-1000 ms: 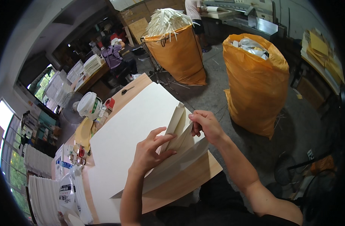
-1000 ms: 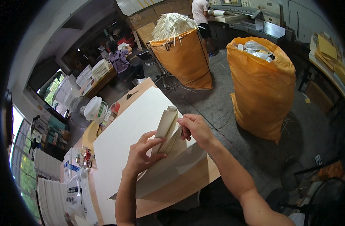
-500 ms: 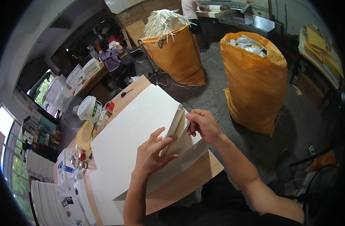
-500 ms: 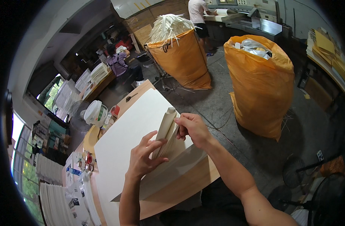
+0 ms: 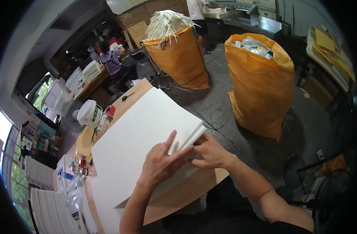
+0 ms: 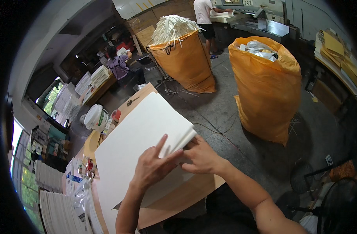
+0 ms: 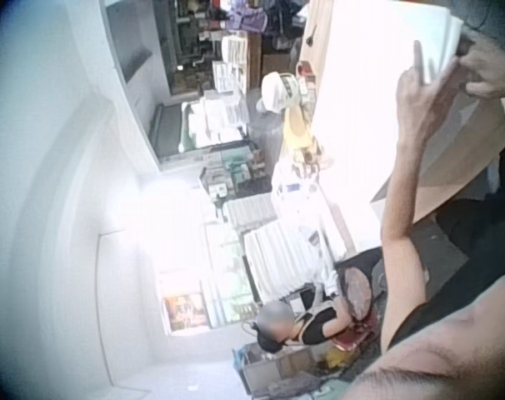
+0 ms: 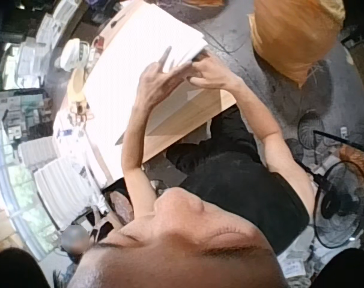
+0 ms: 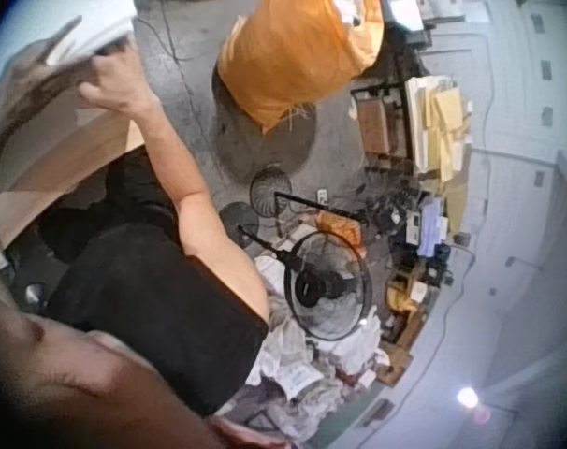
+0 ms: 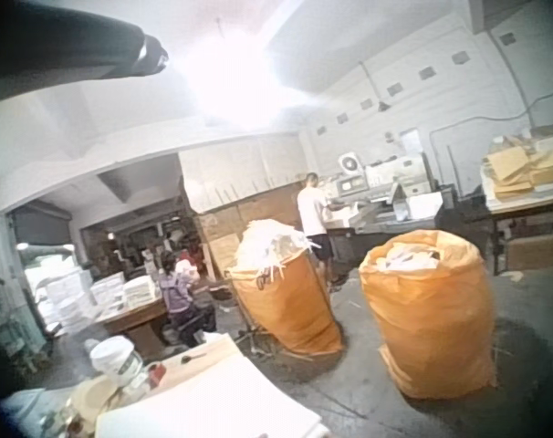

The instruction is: The person picks up and organizes stacks of white cardboard sheets on a table, aligning their edges and placing them on top of other stacks.

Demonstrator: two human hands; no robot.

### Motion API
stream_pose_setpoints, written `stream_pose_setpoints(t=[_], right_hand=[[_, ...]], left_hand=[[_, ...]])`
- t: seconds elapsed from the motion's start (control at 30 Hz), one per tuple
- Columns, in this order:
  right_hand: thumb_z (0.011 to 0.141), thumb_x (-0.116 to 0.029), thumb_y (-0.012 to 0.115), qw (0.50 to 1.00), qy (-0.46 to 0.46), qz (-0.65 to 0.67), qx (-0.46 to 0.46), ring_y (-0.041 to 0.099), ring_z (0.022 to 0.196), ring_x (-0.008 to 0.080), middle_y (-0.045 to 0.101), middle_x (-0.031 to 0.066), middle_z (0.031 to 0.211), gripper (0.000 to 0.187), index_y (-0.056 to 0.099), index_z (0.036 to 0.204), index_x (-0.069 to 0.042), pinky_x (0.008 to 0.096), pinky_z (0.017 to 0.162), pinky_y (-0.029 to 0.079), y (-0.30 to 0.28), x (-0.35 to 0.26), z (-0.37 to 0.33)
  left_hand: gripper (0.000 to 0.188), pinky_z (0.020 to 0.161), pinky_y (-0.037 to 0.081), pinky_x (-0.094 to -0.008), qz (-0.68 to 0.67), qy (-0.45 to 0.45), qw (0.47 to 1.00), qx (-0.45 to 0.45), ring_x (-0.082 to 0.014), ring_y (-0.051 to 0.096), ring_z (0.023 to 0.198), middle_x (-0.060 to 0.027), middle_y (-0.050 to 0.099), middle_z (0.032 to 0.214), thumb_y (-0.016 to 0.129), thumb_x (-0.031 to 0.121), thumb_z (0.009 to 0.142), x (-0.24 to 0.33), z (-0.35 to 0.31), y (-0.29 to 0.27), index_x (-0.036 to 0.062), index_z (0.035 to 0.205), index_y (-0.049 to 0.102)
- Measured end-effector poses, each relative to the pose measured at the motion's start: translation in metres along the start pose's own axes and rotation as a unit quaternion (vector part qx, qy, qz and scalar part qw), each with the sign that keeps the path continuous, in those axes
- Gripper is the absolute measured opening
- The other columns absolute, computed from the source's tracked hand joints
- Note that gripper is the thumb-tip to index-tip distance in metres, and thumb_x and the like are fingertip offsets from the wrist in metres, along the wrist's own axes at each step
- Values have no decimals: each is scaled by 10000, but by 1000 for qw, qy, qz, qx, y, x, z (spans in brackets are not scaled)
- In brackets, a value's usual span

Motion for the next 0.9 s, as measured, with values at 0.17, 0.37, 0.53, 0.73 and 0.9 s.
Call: stream_pose_setpoints(t=[0.17, 0.37, 0.53, 0.73, 0.9], right_hand=[[857, -355, 658, 999, 42, -3, -29, 506, 1345, 393, 644, 197, 1331, 464, 712, 1219, -71, 515, 1196, 297, 3, 4, 0], [916, -302, 644, 984, 27, 149, 91, 641, 1122, 363, 715, 152, 1097, 301, 735, 1010, -30, 470, 1011, 480, -11, 17, -4], [981, -355, 626, 959, 282, -4, 28, 700, 902, 374, 734, 158, 920, 354, 713, 895, -22, 475, 807, 548, -38, 54, -21], [1028, -346, 624, 964, 246, 63, 77, 665, 698, 374, 658, 209, 747, 405, 644, 831, 7, 440, 650, 526, -54, 31, 20], [1005, -294, 666, 786, 300, 514, 168, 651, 588, 248, 599, 131, 654, 383, 562, 780, -2, 415, 577, 511, -13, 51, 24]], left_hand=[[782, 909, 569, -435, 40, -41, 998, 18, -336, 686, 999, -223, 513, 1508, 841, 256, 799, -7, -5, 11, 206, 1514, 528], [709, 1076, 491, -506, 68, -83, 994, 12, -277, 665, 1072, -135, 658, 1230, 776, 358, 878, -20, 1, 26, 50, 1469, 533], [687, 1057, 513, -477, 55, -68, 995, 51, -333, 682, 975, -144, 683, 1045, 769, 307, 891, -20, -3, 17, 32, 1468, 517], [594, 830, 584, -415, -26, -55, 997, 42, -312, 708, 873, -164, 685, 1230, 720, 119, 900, -24, 9, 2, 189, 1471, 570], [473, 757, 596, -402, -51, -47, 997, 46, -317, 736, 851, -182, 655, 1361, 663, 48, 926, -26, 9, -7, 279, 1337, 692]])
Point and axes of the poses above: each hand's wrist, its own z-axis towards the middle knuckle, its own y-axis out of the palm, x = y × z, the point moved 6 cm from there along z, towards the middle knuckle
